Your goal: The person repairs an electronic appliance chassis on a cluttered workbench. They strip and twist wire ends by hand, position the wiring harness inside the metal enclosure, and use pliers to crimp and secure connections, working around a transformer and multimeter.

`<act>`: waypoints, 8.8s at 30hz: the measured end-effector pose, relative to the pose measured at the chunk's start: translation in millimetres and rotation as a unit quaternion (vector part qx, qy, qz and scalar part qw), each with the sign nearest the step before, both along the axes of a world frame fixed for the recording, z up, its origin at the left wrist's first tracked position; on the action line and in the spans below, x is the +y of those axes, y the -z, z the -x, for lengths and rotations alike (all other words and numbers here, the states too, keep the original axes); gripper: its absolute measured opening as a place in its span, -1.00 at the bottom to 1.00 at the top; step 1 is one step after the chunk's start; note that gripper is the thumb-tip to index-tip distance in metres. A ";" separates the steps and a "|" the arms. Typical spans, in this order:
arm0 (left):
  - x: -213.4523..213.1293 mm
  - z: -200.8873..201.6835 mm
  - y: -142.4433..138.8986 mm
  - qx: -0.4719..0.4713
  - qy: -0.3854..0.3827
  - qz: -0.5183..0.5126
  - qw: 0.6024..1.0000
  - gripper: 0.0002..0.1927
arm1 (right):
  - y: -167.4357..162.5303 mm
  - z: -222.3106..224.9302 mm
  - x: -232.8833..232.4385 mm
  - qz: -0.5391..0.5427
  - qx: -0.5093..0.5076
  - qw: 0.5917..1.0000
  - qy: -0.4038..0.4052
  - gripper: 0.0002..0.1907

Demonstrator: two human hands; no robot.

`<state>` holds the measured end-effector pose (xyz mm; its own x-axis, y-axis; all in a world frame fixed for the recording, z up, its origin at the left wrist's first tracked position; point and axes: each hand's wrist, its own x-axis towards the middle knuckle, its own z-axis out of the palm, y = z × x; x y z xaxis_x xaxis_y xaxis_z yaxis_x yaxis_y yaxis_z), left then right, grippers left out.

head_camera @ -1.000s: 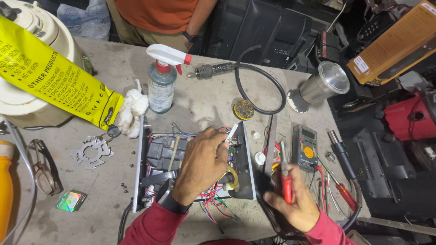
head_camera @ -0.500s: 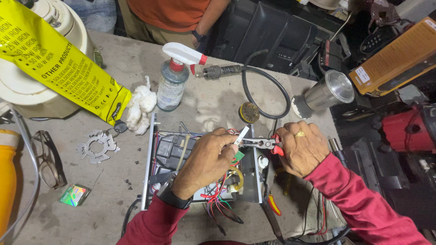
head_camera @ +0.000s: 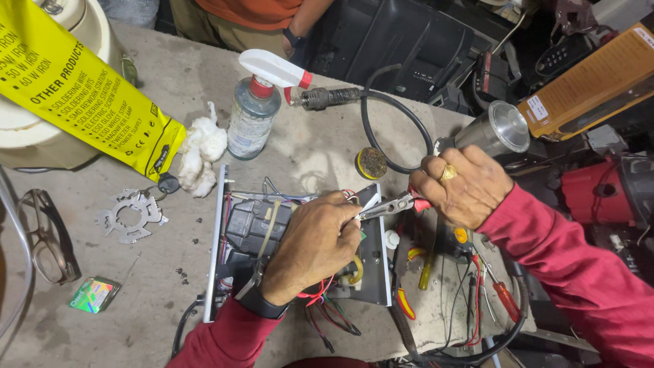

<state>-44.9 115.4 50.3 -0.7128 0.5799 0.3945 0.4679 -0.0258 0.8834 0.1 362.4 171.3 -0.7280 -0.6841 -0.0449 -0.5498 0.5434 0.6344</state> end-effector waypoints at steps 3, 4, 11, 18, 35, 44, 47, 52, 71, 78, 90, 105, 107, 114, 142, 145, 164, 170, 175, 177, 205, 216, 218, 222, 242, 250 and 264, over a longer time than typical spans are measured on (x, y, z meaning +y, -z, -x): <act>2.8 0.9 -0.7 -0.002 0.012 0.030 0.999 -0.82 | -10.3 14.3 2.8 -0.040 -0.004 0.999 -0.037 -0.74; 3.9 1.6 -1.2 -0.007 0.021 0.044 0.999 -0.84 | -12.7 19.1 4.1 -0.047 0.000 0.997 -0.055 -0.74; 7.4 3.6 -1.6 0.018 0.014 0.050 0.998 -0.88 | -9.9 41.9 8.8 -0.073 -0.014 0.994 -0.086 -0.78; 12.5 2.4 4.5 0.051 -0.043 0.011 0.998 -0.81 | 2.8 41.9 19.7 -0.029 -0.023 0.997 -0.071 -0.70; 14.9 -2.9 -1.1 -0.025 -0.076 0.007 0.997 -0.82 | 51.2 3.6 26.4 0.094 -0.049 0.982 0.155 -0.55; 7.6 -8.1 -6.5 -0.012 -0.120 0.002 0.993 -0.88 | 84.4 -12.8 17.4 0.200 -0.005 0.960 0.197 -0.58; 8.0 -11.8 -7.5 -0.009 -0.112 0.003 0.994 -0.85 | 88.4 -19.9 15.8 0.203 0.002 0.953 0.223 -0.58; 8.3 -14.3 -10.9 0.012 -0.081 0.044 0.996 -0.81 | 83.8 -37.1 11.8 0.222 0.049 0.953 0.199 -0.59; 9.2 -15.6 -4.7 -0.045 0.013 0.046 0.998 -0.78 | 170.7 -199.7 39.2 0.364 0.119 0.756 0.531 -0.38; 11.6 -23.9 5.7 -0.030 0.058 0.035 0.997 -0.79 | 127.9 -157.3 -29.9 0.676 0.017 0.647 0.352 -0.52; 6.2 -20.2 9.9 -0.167 0.114 -0.019 0.979 -0.63 | 123.5 -94.4 -50.2 0.685 -0.073 0.696 0.201 -0.46; -6.9 -38.2 -2.2 0.028 -0.073 0.035 0.996 -0.50 | 125.9 -82.2 -32.3 0.650 -0.063 0.721 0.231 -0.83; -17.8 -48.5 -1.3 0.107 -0.085 0.099 0.986 -0.51 | 126.3 -80.3 -33.7 0.638 -0.058 0.729 0.241 -0.83; -26.4 -66.3 -1.5 0.321 -0.147 0.178 0.919 -0.57 | 107.1 -74.5 -30.0 0.568 -0.091 0.786 0.229 -0.81; -22.5 -43.2 -4.4 0.131 -0.099 0.175 0.971 -0.77 | 115.9 -89.0 -68.2 0.485 -0.041 0.827 0.279 -0.84; -5.3 -32.6 -6.9 0.111 -0.058 0.208 0.970 -0.61 | 124.3 -92.2 -70.3 0.540 -0.035 0.795 0.275 -0.79; 40.0 4.9 35.7 0.098 0.041 0.232 0.967 -0.89 | 158.3 -122.5 -21.3 0.772 -0.055 0.547 0.319 -0.77; 42.4 10.1 35.2 0.066 0.068 0.289 0.953 -0.87 | 172.7 -123.0 -21.5 0.753 -0.076 0.582 0.299 -0.79; 43.1 11.1 37.7 0.033 0.042 0.271 0.961 -0.86 | 194.6 -125.8 -29.7 0.817 -0.100 0.468 0.323 -0.75; 43.8 9.6 39.8 0.034 0.022 0.247 0.968 -0.83 | 205.9 -131.2 -32.7 0.836 -0.098 0.442 0.310 -0.73; 55.1 10.1 56.7 0.111 0.182 0.223 0.951 -0.93 | 146.2 -167.1 -132.9 0.479 0.177 0.839 0.188 -0.85; 63.6 18.6 42.6 0.025 0.218 0.270 0.938 -0.82 | 146.3 -133.7 -148.4 0.393 0.198 0.861 0.254 -0.60; 63.3 17.3 39.7 -0.076 0.217 0.305 0.924 -0.89 | 152.9 -142.4 -141.5 0.423 0.199 0.856 0.220 -0.57; 65.5 13.6 35.0 -0.067 0.215 0.300 0.927 -0.90 | 175.8 -154.1 -129.8 0.445 0.228 0.849 0.172 -0.52; 52.1 13.9 31.3 0.058 0.137 0.344 0.927 -0.88 | 220.5 -138.7 -122.0 0.516 0.244 0.808 0.144 -0.73; 52.3 11.8 27.4 0.046 0.137 0.368 0.918 -0.84 | 220.6 -138.4 -124.5 0.525 0.252 0.800 0.144 -0.71; 57.1 3.8 23.4 0.012 0.089 0.379 0.921 -0.80 | 210.4 -147.3 -100.2 0.779 0.230 0.557 0.171 -0.74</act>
<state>-48.7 172.5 26.9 -0.5758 0.8025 -0.1565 0.5362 0.5151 0.6687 147.4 262.2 -39.1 -0.5166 0.5515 0.6549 -0.2189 0.6544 -0.7237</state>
